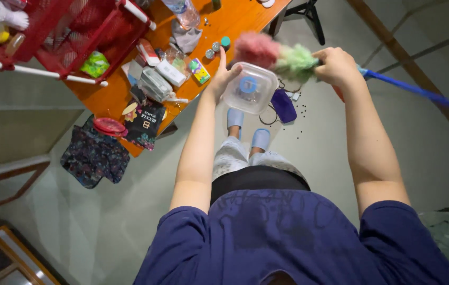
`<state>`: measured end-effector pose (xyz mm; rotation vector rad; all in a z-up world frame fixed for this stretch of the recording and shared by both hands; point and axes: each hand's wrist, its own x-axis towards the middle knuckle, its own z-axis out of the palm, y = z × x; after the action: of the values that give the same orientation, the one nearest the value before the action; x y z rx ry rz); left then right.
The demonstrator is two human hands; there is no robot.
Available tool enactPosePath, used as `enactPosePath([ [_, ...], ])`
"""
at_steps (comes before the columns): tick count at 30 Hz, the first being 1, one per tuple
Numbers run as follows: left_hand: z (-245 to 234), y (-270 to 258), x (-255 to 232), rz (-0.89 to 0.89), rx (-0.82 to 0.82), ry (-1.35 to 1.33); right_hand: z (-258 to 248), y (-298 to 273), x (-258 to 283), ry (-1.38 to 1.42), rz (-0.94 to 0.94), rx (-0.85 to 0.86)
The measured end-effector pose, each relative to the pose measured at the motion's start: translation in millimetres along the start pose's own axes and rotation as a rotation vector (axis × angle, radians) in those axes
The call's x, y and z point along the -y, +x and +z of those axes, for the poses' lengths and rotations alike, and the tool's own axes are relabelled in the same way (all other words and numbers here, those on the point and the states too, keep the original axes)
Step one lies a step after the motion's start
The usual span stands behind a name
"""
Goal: Organizing small items into a container, dusting, and picking up items from the floor.
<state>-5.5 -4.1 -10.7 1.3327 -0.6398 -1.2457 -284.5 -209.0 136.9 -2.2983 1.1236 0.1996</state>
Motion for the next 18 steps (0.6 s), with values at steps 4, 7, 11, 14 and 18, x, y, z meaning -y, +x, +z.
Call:
enactPosePath([
  [4,-6.4,-5.8,13.6,0.051,0.118,-0.329,37.2,28.7,-40.8,0.506,-0.093,0.331],
  [7,-0.6,-36.1,-19.2,-0.088,-0.006,-0.389,34.1,14.5,-5.3,-0.097,0.033,0.119],
  [11,-22.3,-34.3,29.1,-0.118,-0.238,-0.434,74.0,24.2,-35.8,0.416,-0.088,0.009],
  [14,-17.5,-41.8,30.9,-0.196,-0.360,-0.440,82.4,14.1,-22.4,0.583,-0.122,0.086],
  [18,-31.1,-34.7,75.2,-0.219,-0.358,-0.723,71.0,-10.0,16.9,0.282,0.038,-0.196],
])
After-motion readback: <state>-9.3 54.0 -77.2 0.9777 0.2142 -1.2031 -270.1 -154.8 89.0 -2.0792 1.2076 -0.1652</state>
